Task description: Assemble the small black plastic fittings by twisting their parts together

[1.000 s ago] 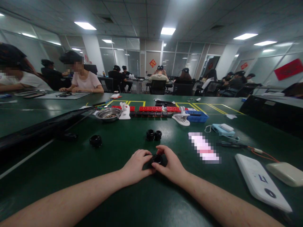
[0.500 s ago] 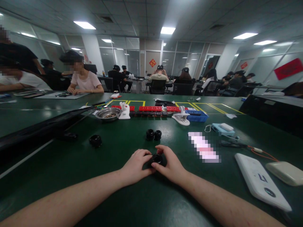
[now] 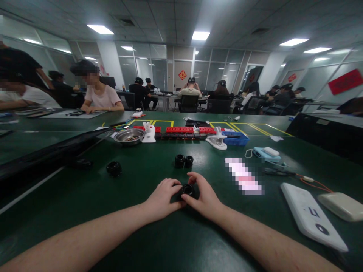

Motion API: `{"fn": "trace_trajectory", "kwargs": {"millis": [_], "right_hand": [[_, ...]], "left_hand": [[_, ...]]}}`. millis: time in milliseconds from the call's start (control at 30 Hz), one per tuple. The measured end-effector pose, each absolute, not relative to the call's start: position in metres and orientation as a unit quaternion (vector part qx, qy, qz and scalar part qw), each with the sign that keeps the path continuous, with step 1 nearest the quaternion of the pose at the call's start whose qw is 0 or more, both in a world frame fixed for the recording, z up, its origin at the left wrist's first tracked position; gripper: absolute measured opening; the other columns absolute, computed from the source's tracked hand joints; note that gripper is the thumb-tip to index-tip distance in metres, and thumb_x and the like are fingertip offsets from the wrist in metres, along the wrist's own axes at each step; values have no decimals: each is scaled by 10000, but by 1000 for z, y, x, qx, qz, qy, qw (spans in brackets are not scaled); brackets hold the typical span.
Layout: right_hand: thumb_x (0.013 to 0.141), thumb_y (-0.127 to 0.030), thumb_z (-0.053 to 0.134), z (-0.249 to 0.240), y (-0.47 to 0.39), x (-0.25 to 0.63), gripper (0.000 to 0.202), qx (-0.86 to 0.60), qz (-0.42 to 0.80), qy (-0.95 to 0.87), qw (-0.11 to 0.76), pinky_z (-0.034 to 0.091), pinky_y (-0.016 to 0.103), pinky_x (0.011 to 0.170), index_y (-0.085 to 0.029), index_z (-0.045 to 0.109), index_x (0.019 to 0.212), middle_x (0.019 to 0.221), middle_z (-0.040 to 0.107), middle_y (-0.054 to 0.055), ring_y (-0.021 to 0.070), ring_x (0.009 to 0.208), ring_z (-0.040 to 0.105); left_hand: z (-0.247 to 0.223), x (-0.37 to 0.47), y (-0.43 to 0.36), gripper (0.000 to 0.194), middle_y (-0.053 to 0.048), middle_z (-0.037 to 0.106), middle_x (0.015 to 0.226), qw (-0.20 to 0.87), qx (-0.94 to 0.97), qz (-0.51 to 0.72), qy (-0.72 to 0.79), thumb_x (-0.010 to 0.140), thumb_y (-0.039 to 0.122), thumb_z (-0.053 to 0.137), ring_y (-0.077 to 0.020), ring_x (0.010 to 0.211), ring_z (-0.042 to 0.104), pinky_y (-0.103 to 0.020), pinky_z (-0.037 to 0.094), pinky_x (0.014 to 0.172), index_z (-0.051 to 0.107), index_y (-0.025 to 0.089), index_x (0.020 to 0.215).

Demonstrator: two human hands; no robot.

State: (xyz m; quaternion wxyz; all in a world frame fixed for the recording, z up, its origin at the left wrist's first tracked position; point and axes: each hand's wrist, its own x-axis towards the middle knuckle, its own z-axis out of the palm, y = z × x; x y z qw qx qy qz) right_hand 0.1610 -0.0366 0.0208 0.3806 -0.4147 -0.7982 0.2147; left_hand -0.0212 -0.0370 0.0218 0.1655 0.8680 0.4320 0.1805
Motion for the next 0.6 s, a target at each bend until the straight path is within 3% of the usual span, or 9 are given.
{"fn": "trace_trajectory", "kwargs": {"millis": [133, 233, 400, 500, 600], "right_hand": [[678, -119, 506, 23, -39, 163, 574, -351, 240, -824, 373, 386, 387, 886, -209, 307, 1209, 1036, 520, 66, 201, 981, 498], [695, -153, 523, 24, -39, 164, 584, -349, 235, -825, 377, 361, 401, 915, -203, 291, 1228, 1123, 485, 87, 217, 1051, 461], [658, -270, 626, 20, -36, 162, 570, -433, 210, -786, 388, 412, 401, 827, -196, 359, 1156, 977, 510, 67, 224, 919, 506], [657, -247, 620, 20, -35, 161, 550, -435, 231, -784, 378, 431, 373, 785, -195, 359, 1138, 891, 526, 41, 202, 848, 530], [683, -160, 545, 21, -37, 162, 549, -399, 252, -800, 370, 409, 369, 838, -213, 317, 1179, 952, 547, 43, 191, 910, 532]], "left_hand": [[22, -22, -37, 331, -51, 502, 1095, 171, 866, 185, 431, 738, 390, 586, -235, 1022, 436, -396, 372, 890, 569, 235, 1029], [24, -21, -38, 328, -55, 505, 1093, 171, 865, 182, 434, 739, 389, 584, -237, 1026, 435, -399, 369, 894, 573, 222, 1021], [26, -19, -39, 296, -49, 509, 1080, 173, 865, 179, 436, 748, 383, 574, -234, 1015, 442, -398, 371, 891, 582, 229, 1001], [25, -20, -38, 307, -49, 509, 1075, 174, 864, 180, 436, 743, 390, 578, -236, 1010, 445, -401, 373, 886, 579, 236, 1008], [24, -21, -37, 329, -51, 505, 1080, 177, 864, 183, 434, 738, 393, 583, -238, 1013, 441, -404, 374, 882, 570, 239, 1029]]}}
